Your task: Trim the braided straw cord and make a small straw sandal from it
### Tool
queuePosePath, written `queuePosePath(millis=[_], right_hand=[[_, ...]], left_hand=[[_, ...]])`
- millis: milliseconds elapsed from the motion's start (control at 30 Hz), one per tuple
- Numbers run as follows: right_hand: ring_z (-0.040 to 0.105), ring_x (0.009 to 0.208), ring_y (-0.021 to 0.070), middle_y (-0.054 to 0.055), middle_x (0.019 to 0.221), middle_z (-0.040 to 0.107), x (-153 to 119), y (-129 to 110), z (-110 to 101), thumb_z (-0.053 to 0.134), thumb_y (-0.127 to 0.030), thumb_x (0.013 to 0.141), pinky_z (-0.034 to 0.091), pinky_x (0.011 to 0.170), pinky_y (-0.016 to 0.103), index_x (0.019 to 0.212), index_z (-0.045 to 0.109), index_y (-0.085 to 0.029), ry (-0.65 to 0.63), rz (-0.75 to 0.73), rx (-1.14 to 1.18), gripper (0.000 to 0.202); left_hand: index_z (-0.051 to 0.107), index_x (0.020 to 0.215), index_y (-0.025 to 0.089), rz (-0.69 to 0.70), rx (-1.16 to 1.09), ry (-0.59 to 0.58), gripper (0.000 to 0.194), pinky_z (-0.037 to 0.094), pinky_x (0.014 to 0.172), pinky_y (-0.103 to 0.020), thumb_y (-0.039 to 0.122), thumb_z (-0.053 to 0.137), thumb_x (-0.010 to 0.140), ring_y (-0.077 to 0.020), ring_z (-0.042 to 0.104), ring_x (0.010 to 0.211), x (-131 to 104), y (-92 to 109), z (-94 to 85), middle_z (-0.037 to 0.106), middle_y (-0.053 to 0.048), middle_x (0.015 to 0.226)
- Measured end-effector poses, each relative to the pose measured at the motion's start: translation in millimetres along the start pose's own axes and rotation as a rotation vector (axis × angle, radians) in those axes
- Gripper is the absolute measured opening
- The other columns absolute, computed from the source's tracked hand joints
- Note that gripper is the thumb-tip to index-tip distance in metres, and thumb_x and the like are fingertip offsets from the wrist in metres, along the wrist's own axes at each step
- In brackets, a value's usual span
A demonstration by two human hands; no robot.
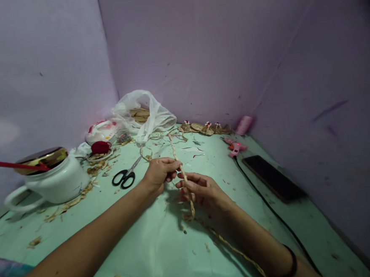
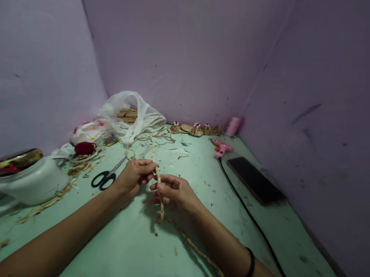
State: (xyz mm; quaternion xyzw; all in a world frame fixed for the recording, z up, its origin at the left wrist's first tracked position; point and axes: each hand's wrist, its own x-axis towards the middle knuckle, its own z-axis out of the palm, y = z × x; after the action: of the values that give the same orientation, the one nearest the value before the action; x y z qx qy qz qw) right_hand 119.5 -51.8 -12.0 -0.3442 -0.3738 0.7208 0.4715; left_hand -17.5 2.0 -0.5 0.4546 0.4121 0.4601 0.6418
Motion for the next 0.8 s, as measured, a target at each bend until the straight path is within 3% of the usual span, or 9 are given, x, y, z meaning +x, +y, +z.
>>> queuePosePath(millis=[200, 367, 633, 733, 800], right_hand=[[0.05, 0.042, 0.0064, -0.003, 0.048, 0.059, 5.4, 4.4, -4.8, 0.081, -0.026, 0.046, 0.039, 0.045, 0.019, 0.063, 0.06, -0.013, 0.205, -0.039, -0.113, 0.03], [0.05, 0.042, 0.0062, -0.002, 0.051, 0.059, 5.8, 4.2, -7.8, 0.08, -0.027, 0.047, 0.039, 0.045, 0.019, 0.067, 0.063, -0.012, 0.158, -0.007, -0.101, 0.03], [0.048, 0.047, 0.0071, -0.005, 0.055, 0.052, -3.2, -6.5, -1.0, 0.073, -0.031, 0.059, 0.05, 0.054, 0.026, 0.08, 0.062, -0.015, 0.03, -0.005, -0.096, 0.029], [0.048, 0.048, 0.0071, -0.006, 0.058, 0.052, -4.4, -9.1, -0.1, 0.076, -0.028, 0.055, 0.051, 0.051, 0.027, 0.087, 0.058, -0.017, 0.004, 0.024, -0.11, 0.038], [0.049, 0.048, 0.0074, -0.006, 0.059, 0.053, -3.4, -7.9, -1.2, 0.078, -0.025, 0.051, 0.05, 0.048, 0.025, 0.083, 0.057, -0.017, 0.064, 0.0, -0.151, 0.039]], left_hand=[[0.061, 0.06, 0.01, -0.002, 0.016, -0.043, 0.019, 0.021, 0.034, -0.016, 0.027, 0.069, 0.058, -0.0034, 0.039, 0.035, -7.2, -3.5, 8.0, 0.049, 0.003, 0.043], [0.063, 0.078, 0.011, -0.002, -0.148, -0.107, 0.027, 0.019, 0.033, -0.017, 0.028, 0.069, 0.058, -0.0022, 0.042, 0.037, -2.7, -2.2, 3.2, 0.057, 0.0, 0.065], [0.055, 0.056, 0.011, 0.118, -0.122, 0.019, 0.023, 0.018, 0.035, -0.017, 0.025, 0.073, 0.051, -0.0026, 0.038, 0.034, -0.2, 2.7, 0.7, 0.047, 0.005, 0.043], [0.055, 0.056, 0.012, 0.143, -0.105, 0.056, 0.022, 0.019, 0.035, -0.018, 0.023, 0.073, 0.05, -0.0028, 0.038, 0.034, -0.8, 5.3, -0.9, 0.049, 0.005, 0.043], [0.055, 0.056, 0.012, 0.154, -0.096, 0.075, 0.021, 0.02, 0.035, -0.018, 0.022, 0.072, 0.051, -0.003, 0.038, 0.035, -0.6, 7.4, -3.1, 0.049, 0.004, 0.044]])
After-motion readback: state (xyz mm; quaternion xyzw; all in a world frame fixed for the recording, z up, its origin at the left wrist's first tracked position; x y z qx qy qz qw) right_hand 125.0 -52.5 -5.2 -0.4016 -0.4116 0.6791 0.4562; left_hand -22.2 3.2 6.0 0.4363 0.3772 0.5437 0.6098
